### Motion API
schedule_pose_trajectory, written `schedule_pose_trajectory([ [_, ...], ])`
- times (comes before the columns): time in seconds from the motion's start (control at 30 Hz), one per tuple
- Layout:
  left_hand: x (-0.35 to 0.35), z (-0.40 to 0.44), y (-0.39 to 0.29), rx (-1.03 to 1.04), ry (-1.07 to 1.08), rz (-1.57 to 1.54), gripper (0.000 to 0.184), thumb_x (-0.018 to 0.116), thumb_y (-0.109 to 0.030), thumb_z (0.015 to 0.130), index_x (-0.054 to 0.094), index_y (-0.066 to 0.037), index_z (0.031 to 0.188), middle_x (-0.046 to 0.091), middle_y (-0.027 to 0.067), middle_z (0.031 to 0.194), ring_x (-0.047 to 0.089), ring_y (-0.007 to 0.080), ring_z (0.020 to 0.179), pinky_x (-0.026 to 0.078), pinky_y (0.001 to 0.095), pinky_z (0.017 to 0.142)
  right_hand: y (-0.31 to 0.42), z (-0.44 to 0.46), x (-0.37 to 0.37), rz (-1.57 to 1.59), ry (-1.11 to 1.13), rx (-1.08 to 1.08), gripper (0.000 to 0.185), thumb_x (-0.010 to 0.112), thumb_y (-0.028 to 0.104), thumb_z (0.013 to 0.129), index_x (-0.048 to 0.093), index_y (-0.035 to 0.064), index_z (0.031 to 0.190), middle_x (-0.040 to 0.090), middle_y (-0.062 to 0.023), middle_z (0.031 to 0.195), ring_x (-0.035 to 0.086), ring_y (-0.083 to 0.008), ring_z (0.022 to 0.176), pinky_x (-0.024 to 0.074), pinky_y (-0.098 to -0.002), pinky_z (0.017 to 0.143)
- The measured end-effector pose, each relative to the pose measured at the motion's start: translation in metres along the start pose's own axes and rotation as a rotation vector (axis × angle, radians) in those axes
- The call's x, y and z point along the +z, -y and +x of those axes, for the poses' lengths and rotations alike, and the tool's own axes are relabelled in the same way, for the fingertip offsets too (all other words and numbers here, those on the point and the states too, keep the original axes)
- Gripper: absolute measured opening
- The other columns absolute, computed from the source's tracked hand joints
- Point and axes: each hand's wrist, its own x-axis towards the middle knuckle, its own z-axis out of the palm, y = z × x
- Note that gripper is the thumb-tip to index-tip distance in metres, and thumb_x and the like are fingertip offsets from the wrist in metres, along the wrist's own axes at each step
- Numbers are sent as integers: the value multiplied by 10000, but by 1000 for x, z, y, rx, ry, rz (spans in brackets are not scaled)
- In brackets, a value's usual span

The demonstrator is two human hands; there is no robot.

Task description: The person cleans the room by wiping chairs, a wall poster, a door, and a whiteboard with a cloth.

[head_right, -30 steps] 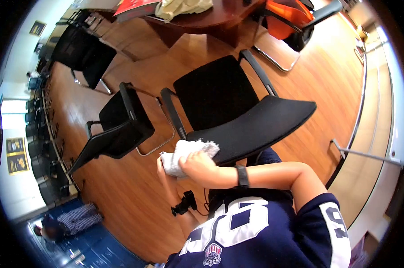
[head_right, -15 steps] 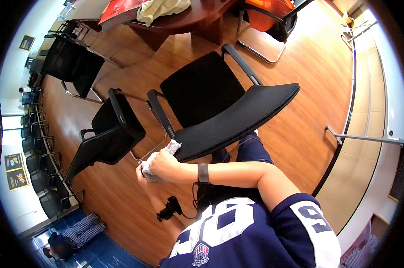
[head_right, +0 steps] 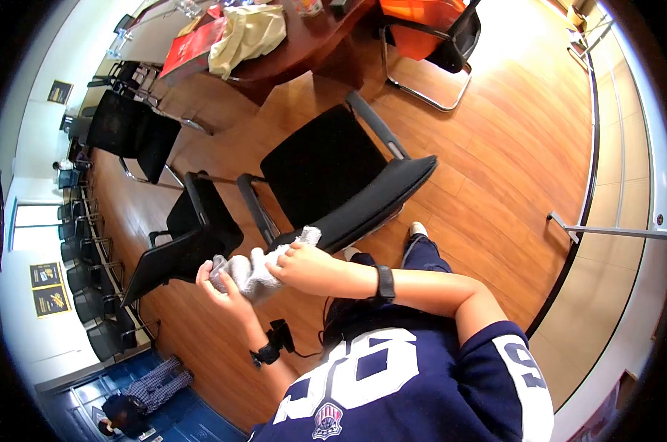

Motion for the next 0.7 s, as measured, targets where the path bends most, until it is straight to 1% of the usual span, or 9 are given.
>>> schedule_pose_trajectory([
  [0.03, 11, -2, -20, -9, 28, -42, 256, 498, -12, 862, 520, 23, 1115, 532, 142, 1142, 503, 272, 1080, 367, 389, 978, -11, -12, -17, -6, 19, -2, 277, 583, 111, 783, 587, 17, 1044, 638, -85, 848, 635, -225, 860, 453, -330, 836],
  [0.13, 43, -15, -63, 29, 227, -170, 231, 486, -29, 881, 537, 3, 1104, 564, 133, 1108, 527, 278, 1057, 396, 391, 944, -43, -49, -64, 37, 35, 46, 332, 586, 84, 767, 588, 52, 1097, 648, -75, 905, 626, -230, 949, 371, -409, 1009],
  [0.2, 58, -21, -94, 123, 518, -91, 203, 457, -118, 927, 575, -31, 1069, 604, 120, 1057, 553, 285, 1023, 408, 389, 915, -64, -74, -91, 104, 46, 105, 358, 583, 70, 759, 588, 77, 1116, 647, -81, 970, 609, -233, 1011, 261, -457, 1094],
  [0.23, 69, -25, -110, 195, 579, -87, 261, 405, -207, 962, 602, -57, 1042, 626, 117, 1026, 568, 305, 999, 411, 399, 897, -76, -87, -100, 146, 32, 120, 401, 597, 56, 741, 585, 89, 1140, 631, -85, 1045, 583, -236, 1060, 205, -471, 1119],
  [0.27, 81, -30, -121, 301, 557, -32, 297, 381, -230, 965, 605, -52, 1046, 627, 126, 1028, 571, 321, 990, 412, 413, 890, -85, -99, -113, 189, 71, 141, 445, 616, 44, 720, 582, 101, 1159, 615, -80, 1105, 551, -228, 1110, 179, -478, 1128],
  [0.33, 97, -34, -151, 300, 563, -75, 282, 396, -208, 952, 603, -48, 1060, 629, 118, 1032, 575, 314, 993, 417, 415, 878, -100, -117, -133, 190, 78, 170, 476, 629, 38, 708, 578, 105, 1176, 606, -64, 1131, 524, -219, 1145, 165, -486, 1131],
  [0.47, 149, -54, -193, 311, 421, 86, 216, 457, -168, 892, 620, -76, 1000, 642, 77, 979, 599, 270, 941, 435, 386, 837, -128, -149, -161, 97, 61, 250, 482, 640, 37, 725, 565, 93, 1198, 563, -42, 1218, 456, -231, 1223, 103, -520, 1127],
  [0.53, 169, -56, -215, 298, 399, 86, 202, 473, -162, 879, 625, -79, 983, 647, 69, 958, 604, 259, 930, 440, 374, 825, -140, -162, -174, 29, 70, 314, 500, 619, 17, 733, 551, 95, 1223, 535, -52, 1256, 415, -234, 1264, 135, -522, 1124],
  [0.7, 208, -63, -247, 332, 337, 97, 171, 506, -150, 849, 635, -63, 920, 653, 70, 901, 607, 242, 886, 449, 370, 794, -158, -193, -185, -16, -4, 457, 514, 580, 1, 763, 509, 82, 1265, 522, -101, 1274, 422, -262, 1251, 187, -478, 1124],
])
